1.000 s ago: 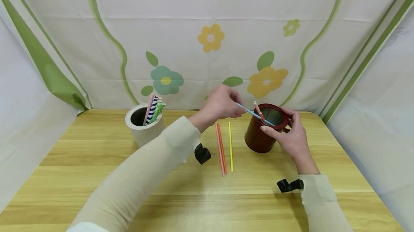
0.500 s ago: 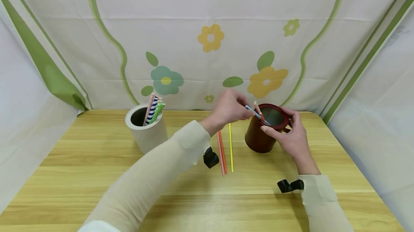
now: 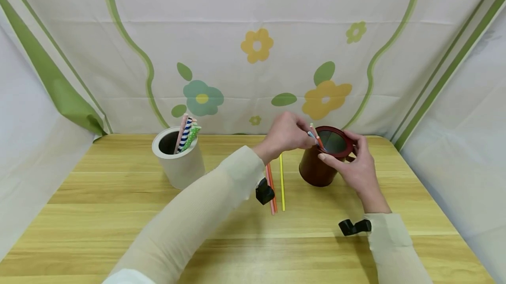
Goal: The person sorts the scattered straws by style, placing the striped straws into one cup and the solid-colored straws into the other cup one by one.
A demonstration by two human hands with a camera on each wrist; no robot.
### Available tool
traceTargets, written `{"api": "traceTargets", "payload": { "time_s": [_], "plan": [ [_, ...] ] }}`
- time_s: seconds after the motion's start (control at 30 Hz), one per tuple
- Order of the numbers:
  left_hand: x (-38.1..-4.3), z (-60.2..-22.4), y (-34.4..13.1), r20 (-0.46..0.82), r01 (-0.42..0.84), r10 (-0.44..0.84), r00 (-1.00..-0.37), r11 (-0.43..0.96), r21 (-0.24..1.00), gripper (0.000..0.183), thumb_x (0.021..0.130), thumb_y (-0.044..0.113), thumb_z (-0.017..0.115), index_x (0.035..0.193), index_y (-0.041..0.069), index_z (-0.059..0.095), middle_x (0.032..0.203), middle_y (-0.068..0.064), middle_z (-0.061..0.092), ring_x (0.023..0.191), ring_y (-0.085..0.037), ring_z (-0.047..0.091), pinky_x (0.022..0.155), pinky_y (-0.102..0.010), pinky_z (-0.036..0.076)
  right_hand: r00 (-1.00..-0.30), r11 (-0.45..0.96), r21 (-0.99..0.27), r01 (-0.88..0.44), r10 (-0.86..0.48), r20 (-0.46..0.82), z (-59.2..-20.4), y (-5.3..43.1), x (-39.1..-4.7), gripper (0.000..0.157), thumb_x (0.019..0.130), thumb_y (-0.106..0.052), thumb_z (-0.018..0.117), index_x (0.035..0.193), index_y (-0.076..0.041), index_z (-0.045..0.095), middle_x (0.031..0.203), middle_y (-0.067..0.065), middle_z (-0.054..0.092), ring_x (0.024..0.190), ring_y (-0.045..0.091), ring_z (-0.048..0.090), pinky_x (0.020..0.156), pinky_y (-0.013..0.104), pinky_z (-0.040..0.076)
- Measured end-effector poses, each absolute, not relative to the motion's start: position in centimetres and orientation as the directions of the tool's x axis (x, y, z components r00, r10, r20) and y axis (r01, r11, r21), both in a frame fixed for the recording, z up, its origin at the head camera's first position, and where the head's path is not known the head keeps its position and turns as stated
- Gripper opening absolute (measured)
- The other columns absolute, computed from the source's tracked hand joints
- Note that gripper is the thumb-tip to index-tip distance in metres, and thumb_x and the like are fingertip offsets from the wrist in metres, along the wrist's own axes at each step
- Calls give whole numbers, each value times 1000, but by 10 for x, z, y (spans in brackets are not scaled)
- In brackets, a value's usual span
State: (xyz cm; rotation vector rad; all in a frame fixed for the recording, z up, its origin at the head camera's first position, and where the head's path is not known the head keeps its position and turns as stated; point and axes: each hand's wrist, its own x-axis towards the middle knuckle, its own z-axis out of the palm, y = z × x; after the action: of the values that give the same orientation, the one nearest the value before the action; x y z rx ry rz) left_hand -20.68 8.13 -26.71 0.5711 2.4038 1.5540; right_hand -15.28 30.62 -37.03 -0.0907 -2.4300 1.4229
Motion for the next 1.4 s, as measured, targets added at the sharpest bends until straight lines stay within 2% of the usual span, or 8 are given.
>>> {"api": "traceTargets", "payload": {
  "time_s": [0.17,0.33,0.43,0.7,0.93,1.07,1.27,1.4],
  "plan": [
    [-209,-266,85,-21,159,452,-892,357,921,11,87,-1,81,79,6,82,85,-3,80,77,-12,70,65,-22,58,-945,507,-856,-100,221,241,-371,306,-153,92,89,-34,90,162,-18,37,157,9,52,126,18,56,82,9,53],
    [-210,-269,89,-88,45,436,-896,286,957,8,89,-6,80,85,1,82,84,-8,79,84,-27,81,70,-26,65,-944,506,-856,-103,220,244,-371,306,-154,93,89,-33,91,162,-17,36,158,8,51,125,17,55,82,9,53],
    [-211,-271,90,-101,11,424,-900,254,967,7,88,-6,81,86,1,81,88,-8,78,89,-31,82,71,-28,66,-944,504,-857,-106,221,246,-371,306,-154,93,89,-32,91,163,-17,36,157,8,52,124,16,55,82,8,52],
    [-211,-274,87,-114,-38,412,-904,188,981,6,88,-4,85,89,-1,80,93,-9,76,82,-25,80,73,-29,66,-946,482,-871,-95,227,229,-372,308,-154,94,90,-28,90,164,-20,34,159,7,50,128,15,53,82,6,52],
    [-212,-280,81,-124,-45,441,-889,184,982,7,88,-1,86,89,-3,79,92,-10,79,92,-30,83,74,-27,66,-942,495,-864,-85,243,232,-373,307,-155,94,89,-29,91,163,-22,36,158,6,52,129,18,54,82,6,51],
    [-211,-285,75,-151,-62,484,-862,195,979,9,90,4,86,93,-1,79,93,-10,79,92,-28,83,77,-27,66,-942,500,-861,-89,240,236,-373,308,-155,94,89,-29,91,164,-21,35,158,7,51,129,20,54,82,6,51],
    [-210,-297,59,-165,-106,538,-827,139,985,15,95,9,83,107,1,80,109,-10,79,111,-37,79,88,-32,66,-942,502,-861,-83,242,232,-373,308,-156,95,89,-29,91,165,-21,34,159,8,51,131,21,54,83,6,51],
    [-211,-305,44,-176,-122,544,-820,135,983,21,98,12,80,115,2,80,121,-11,79,110,-32,79,95,-35,64,-941,508,-857,-86,242,238,-374,307,-156,94,89,-30,91,164,-22,35,158,8,53,129,19,54,81,8,51]
  ]
}}
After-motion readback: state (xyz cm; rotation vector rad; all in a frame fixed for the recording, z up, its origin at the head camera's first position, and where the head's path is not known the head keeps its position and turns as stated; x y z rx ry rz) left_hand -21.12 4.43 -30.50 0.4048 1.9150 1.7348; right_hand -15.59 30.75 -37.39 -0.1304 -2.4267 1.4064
